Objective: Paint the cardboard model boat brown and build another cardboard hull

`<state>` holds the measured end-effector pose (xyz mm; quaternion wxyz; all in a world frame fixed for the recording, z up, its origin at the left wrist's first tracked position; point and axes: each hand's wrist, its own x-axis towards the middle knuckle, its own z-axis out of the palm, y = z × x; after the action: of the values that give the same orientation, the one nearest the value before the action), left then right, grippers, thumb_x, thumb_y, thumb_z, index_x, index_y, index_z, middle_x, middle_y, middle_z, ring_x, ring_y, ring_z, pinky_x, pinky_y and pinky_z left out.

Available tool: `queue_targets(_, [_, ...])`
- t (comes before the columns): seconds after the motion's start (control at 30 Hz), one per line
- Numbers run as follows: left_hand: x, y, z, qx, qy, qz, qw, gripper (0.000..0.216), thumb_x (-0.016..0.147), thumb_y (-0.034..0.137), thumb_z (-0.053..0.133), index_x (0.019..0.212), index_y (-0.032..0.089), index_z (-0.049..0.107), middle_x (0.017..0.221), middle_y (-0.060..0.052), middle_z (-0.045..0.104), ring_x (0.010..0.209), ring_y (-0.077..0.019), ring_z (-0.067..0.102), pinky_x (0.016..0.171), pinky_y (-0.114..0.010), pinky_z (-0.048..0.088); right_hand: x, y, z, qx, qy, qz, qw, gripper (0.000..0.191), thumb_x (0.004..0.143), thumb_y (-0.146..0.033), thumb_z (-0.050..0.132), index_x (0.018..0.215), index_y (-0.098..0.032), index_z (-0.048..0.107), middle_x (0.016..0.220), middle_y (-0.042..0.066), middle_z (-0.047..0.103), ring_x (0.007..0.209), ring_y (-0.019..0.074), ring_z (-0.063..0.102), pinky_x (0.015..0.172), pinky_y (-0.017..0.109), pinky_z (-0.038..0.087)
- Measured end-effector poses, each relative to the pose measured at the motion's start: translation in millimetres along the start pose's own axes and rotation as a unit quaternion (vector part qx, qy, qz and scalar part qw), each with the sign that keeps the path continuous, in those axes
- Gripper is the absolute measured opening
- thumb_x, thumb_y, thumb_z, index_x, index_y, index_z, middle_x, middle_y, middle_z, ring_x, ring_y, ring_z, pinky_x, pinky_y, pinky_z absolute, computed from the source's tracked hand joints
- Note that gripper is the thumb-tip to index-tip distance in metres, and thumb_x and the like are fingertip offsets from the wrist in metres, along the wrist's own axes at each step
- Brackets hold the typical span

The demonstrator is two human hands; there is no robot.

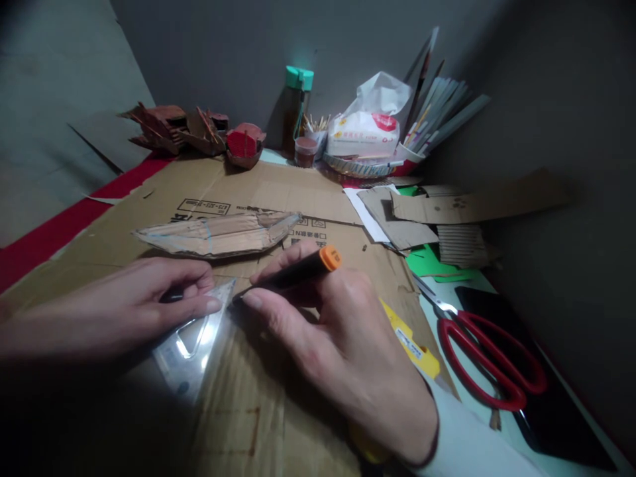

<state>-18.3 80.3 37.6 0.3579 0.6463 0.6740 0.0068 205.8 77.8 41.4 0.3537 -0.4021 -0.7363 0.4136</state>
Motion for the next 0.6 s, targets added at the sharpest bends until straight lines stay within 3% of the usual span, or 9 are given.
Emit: queue_targets(0.6, [4.6,-4.5,1.4,-0.012,0.031,0.048,0.998,0.032,0.075,0.058,0.052,0.072,0.027,0.060,0.075,-0.003,0.063,0.070,-0.0254,0.056,0.057,-0.035,0.040,0.4,0.3,-2.5,-0.022,-0.004,-0.017,1.000,0.010,0.094,-0.027,0.070,0.099,-0.018,0.067,0.100,0.006,0.075,0.082,0.0195,0.075,0.063,0.026,0.062])
